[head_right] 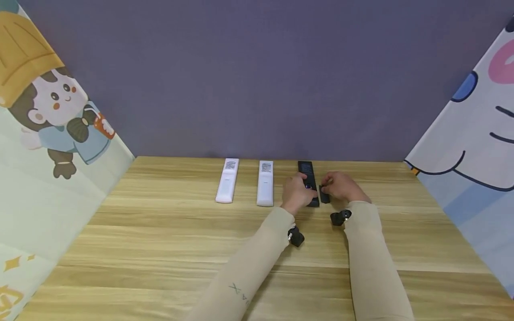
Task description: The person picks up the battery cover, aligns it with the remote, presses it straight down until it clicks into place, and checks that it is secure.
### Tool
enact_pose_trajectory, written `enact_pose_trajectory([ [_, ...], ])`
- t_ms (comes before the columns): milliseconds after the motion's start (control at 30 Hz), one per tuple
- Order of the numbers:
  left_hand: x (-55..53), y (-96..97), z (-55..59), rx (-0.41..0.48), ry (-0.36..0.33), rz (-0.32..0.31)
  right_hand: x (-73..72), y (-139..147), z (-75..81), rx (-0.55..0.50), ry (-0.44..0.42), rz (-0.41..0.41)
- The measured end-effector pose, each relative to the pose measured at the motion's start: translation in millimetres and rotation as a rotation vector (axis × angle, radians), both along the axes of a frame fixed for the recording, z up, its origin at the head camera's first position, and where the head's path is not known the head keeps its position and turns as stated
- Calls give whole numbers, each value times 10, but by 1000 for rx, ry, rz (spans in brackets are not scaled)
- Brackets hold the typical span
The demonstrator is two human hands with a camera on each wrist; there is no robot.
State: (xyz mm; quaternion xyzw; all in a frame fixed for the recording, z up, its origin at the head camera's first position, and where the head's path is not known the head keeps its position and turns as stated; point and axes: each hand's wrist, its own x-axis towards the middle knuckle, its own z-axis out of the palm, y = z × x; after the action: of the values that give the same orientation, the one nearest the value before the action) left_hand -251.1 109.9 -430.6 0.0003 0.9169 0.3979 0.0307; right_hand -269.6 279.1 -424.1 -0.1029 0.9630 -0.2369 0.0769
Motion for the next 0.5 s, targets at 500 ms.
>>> enact_pose_trajectory([
  [500,-5,49,19,79,-54,54,-29,-9,-22,-10,-15,-16],
])
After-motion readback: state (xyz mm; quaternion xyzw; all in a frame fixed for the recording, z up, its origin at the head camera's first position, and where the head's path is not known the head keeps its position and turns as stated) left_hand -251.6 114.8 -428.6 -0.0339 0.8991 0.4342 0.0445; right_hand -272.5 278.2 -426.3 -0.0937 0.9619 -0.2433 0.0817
